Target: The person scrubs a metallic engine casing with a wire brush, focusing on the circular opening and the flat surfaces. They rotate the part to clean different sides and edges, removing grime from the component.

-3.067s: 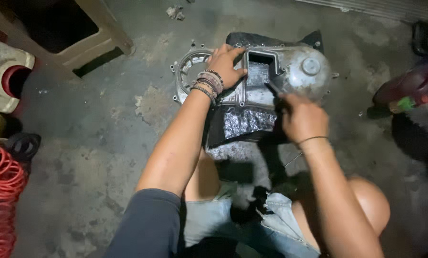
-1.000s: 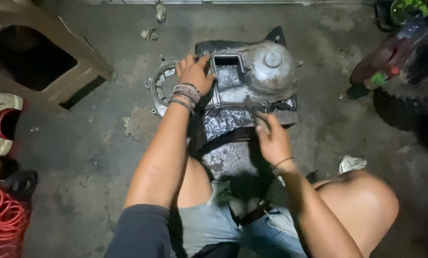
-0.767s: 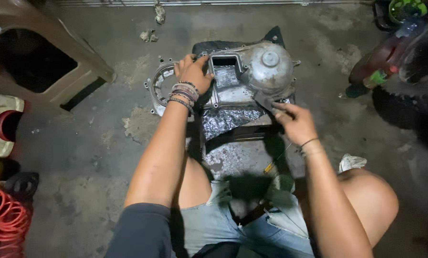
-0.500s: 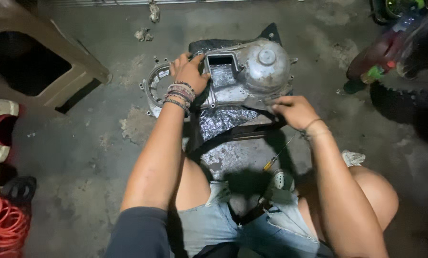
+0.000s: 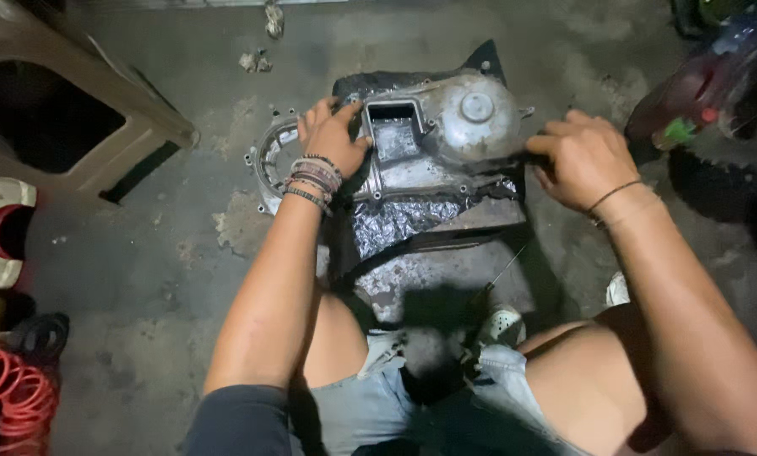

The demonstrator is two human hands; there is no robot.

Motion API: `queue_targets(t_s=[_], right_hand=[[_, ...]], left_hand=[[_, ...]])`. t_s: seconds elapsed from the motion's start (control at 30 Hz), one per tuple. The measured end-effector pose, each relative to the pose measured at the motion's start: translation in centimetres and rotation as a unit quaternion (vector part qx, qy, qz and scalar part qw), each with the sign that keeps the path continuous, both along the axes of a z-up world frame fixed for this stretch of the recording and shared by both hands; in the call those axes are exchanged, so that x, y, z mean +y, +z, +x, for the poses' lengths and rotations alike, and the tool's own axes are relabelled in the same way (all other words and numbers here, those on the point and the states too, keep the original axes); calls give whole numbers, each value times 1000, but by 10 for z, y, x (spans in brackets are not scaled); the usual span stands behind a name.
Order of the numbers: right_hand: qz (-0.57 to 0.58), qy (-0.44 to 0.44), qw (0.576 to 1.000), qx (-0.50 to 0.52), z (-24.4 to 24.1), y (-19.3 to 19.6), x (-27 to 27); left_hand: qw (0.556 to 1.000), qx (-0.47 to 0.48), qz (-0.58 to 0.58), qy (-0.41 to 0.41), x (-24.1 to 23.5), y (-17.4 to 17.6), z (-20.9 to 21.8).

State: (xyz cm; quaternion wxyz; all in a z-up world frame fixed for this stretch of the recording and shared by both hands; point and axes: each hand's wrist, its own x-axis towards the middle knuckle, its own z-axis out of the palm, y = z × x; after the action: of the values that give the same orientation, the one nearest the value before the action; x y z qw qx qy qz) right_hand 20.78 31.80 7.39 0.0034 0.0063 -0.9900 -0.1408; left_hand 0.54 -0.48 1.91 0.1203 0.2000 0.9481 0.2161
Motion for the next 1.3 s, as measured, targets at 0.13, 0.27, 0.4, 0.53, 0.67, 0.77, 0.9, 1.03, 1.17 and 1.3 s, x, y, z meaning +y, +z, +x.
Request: queue_targets(t_s=[0.13, 0.27, 0.4, 0.53, 0.67, 0.77, 0.9, 1.03, 1.17, 1.3], right_hand=[[-68, 23, 997, -31, -4, -14, -15], [-95, 6, 995, -7, -12, -26, 8], [-83, 13, 996, 33, -6, -23, 11], [-67, 25, 997, 22, -8, -37, 44], [-157, 23, 987, 14, -8, -62, 23], [-166, 9, 986, 6, -13, -46, 26], [-116, 14, 993, 18, -7, -54, 39], [-116, 25, 993, 2, -5, -43, 41], [-175, 27, 984, 4, -6, -47, 38], [-197, 35, 979, 47, 0, -40, 51]], left_hand=[[1000, -4, 0, -8, 2, -3, 3], [1000, 13, -25, -6, -4, 0, -4], [999, 24, -39, -6, 3, 7, 2], [998, 43, -55, -5, 0, -2, -2], [994, 59, -91, -9, 8, 3, 10], [991, 96, -98, -11, 8, 6, 10], [985, 146, -85, -25, 16, 2, 16], [985, 142, -94, -17, 11, -3, 14], [987, 128, -92, 6, 13, 0, 13], [990, 106, -91, 34, 14, 13, 18]])
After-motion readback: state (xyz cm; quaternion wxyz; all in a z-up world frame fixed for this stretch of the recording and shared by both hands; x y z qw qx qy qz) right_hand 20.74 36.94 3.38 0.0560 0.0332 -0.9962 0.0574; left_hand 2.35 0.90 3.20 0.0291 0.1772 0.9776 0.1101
